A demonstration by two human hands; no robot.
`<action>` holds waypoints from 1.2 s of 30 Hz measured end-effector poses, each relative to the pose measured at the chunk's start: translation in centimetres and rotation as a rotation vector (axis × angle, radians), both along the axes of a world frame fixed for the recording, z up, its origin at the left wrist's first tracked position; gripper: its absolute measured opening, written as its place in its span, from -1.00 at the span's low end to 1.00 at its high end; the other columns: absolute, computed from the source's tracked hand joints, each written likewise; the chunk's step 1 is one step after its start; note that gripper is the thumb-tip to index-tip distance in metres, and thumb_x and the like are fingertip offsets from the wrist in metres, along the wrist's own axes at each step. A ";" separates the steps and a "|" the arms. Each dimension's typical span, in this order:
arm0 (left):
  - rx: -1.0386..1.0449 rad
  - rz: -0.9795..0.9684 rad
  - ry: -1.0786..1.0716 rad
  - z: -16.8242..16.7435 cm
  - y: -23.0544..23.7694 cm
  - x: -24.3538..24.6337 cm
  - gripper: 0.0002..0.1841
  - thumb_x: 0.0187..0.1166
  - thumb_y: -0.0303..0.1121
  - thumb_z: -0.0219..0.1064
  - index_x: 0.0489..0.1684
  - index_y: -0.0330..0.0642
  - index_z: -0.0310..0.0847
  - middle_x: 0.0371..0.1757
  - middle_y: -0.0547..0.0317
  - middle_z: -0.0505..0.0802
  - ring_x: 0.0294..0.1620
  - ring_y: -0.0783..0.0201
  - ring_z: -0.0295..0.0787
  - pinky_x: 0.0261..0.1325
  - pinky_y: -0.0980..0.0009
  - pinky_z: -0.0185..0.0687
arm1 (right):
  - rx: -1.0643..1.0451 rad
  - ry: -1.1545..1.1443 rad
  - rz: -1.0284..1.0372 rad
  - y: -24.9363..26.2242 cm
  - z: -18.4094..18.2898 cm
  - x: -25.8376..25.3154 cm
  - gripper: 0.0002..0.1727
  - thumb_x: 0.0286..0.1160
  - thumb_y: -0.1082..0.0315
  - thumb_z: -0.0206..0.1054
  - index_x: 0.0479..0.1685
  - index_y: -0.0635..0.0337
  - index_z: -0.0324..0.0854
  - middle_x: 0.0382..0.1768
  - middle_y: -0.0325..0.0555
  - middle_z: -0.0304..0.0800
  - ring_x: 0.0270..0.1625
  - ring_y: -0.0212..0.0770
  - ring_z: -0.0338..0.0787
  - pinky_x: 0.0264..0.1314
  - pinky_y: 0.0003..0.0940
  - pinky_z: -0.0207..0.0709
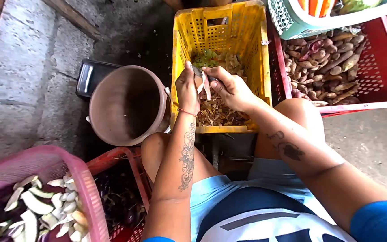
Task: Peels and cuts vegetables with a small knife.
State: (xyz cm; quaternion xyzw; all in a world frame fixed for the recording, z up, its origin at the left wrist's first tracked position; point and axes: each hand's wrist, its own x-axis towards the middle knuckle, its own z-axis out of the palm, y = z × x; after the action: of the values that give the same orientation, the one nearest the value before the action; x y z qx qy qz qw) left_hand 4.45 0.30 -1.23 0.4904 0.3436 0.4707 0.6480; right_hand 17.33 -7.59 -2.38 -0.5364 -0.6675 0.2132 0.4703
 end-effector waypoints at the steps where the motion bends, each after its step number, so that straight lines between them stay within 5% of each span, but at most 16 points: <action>1: 0.012 -0.017 0.021 0.0 0.1 -0.2 -0.53 0.93 -0.17 -0.14 -0.45 -0.04 0.54 -0.63 0.41 0.64 -0.68 0.55 0.52 -0.58 0.62 0.51 | -0.036 0.138 0.049 -0.1 0.1 0.1 -0.59 0.84 0.32 0.02 0.53 0.24 0.49 0.20 -0.13 0.82 -0.08 -0.40 0.80 -0.02 -0.38 0.68; 3: 0.060 -0.040 0.058 0.2 0.4 -0.6 -0.50 0.93 -0.16 -0.15 -0.41 -0.08 0.63 -0.55 0.37 0.73 -0.62 0.54 0.57 -0.56 0.62 0.49 | -0.080 0.511 0.154 0.0 0.4 0.0 -0.64 0.84 0.41 -0.06 0.46 0.31 0.42 -0.34 -0.32 0.64 -0.54 -0.58 0.50 -0.51 -0.66 0.40; 5: 0.131 -0.036 0.080 0.3 0.6 -0.9 -0.51 0.93 -0.20 -0.15 -0.41 -0.07 0.65 -0.53 0.41 0.76 -0.61 0.58 0.59 -0.54 0.66 0.49 | -0.174 0.619 0.228 -0.3 1.1 0.5 -0.64 0.87 0.39 -0.13 0.49 0.22 0.34 -0.53 -0.38 0.46 -0.66 -0.57 0.39 -0.65 -0.68 0.31; 7: 0.194 -0.023 0.079 0.0 0.9 -1.1 -0.52 0.91 -0.24 -0.13 -0.41 -0.08 0.66 -0.53 0.41 0.76 -0.59 0.58 0.58 -0.52 0.64 0.49 | -0.234 0.465 0.219 -0.6 1.5 0.9 -0.53 0.85 0.35 -0.07 0.69 0.17 0.24 -0.41 -0.30 0.56 -0.59 -0.55 0.45 -0.57 -0.64 0.37; 9: 0.223 -0.004 0.083 -0.1 1.0 -1.0 -0.54 0.91 -0.25 -0.11 -0.41 -0.08 0.67 -0.55 0.44 0.74 -0.60 0.59 0.59 -0.51 0.64 0.53 | -0.253 0.318 0.239 -0.7 1.4 1.2 -0.39 0.82 0.31 0.00 0.85 0.12 0.06 -0.11 -0.13 0.77 -0.33 -0.49 0.68 -0.24 -0.54 0.62; 11: 0.254 0.028 0.089 -0.2 1.0 -0.9 -0.53 0.91 -0.27 -0.10 -0.44 -0.11 0.67 -0.61 0.44 0.70 -0.65 0.57 0.54 -0.55 0.62 0.49 | -0.240 0.250 0.257 -0.6 1.2 1.1 -0.35 0.82 0.30 0.02 0.88 0.15 0.00 -0.05 -0.07 0.79 -0.24 -0.43 0.76 -0.14 -0.46 0.70; 16: 0.318 0.067 0.121 -0.2 1.1 -0.8 -0.56 0.90 -0.32 -0.06 -0.45 -0.09 0.66 -0.61 0.48 0.69 -0.60 0.59 0.59 -0.47 0.62 0.56 | -0.265 0.136 0.217 -0.6 1.3 1.2 -0.38 0.85 0.25 0.00 0.87 0.10 0.09 -0.27 -0.13 0.73 -0.39 -0.40 0.67 -0.25 -0.42 0.66; 25: 0.606 0.150 0.195 -0.6 0.6 -0.8 -0.63 0.87 -0.41 -0.03 -0.40 -0.15 0.61 -0.50 0.51 0.74 -0.44 0.65 0.70 -0.25 0.58 0.69 | -0.217 0.252 0.164 -0.7 1.0 0.3 -0.57 0.86 0.32 0.00 0.62 0.17 0.36 0.11 -0.10 0.76 -0.33 -0.52 0.69 -0.25 -0.55 0.65; 28: 0.588 0.150 0.198 -0.7 0.3 -0.7 -0.62 0.88 -0.39 -0.09 -0.40 -0.13 0.57 -0.50 0.49 0.69 -0.44 0.62 0.67 -0.24 0.55 0.67 | -0.173 0.311 0.176 -0.6 0.6 0.2 -0.64 0.86 0.33 0.00 0.48 0.24 0.43 -0.07 -0.20 0.70 -0.38 -0.57 0.55 -0.30 -0.62 0.49; 31: 0.509 0.064 0.139 -1.1 0.6 -0.8 -0.63 0.91 -0.36 -0.22 -0.12 -0.20 0.57 -0.34 0.42 0.72 -0.32 0.55 0.70 -0.16 0.52 0.71 | -0.199 0.496 0.228 -0.4 0.7 0.1 -0.73 0.85 0.37 -0.03 0.31 0.23 0.45 -0.47 -0.36 0.48 -0.60 -0.56 0.40 -0.56 -0.65 0.33; 36: 0.164 -0.065 -0.053 -0.6 0.6 -0.5 -0.50 0.94 -0.16 -0.38 -0.24 -0.01 0.53 -0.53 0.42 0.71 -0.60 0.53 0.59 -0.52 0.61 0.53 | -0.376 1.058 0.340 -0.5 1.1 -0.2 -0.75 0.90 0.27 -0.27 0.13 0.00 0.33 -0.61 -0.37 0.38 -0.73 -0.49 0.39 -0.70 -0.63 0.37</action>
State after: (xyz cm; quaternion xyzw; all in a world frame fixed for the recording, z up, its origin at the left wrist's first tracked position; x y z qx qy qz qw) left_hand 3.93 0.88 -1.86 0.5401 0.2706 0.4889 0.6293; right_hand 17.13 -8.12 -1.27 -0.3169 -0.3695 0.6391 0.5955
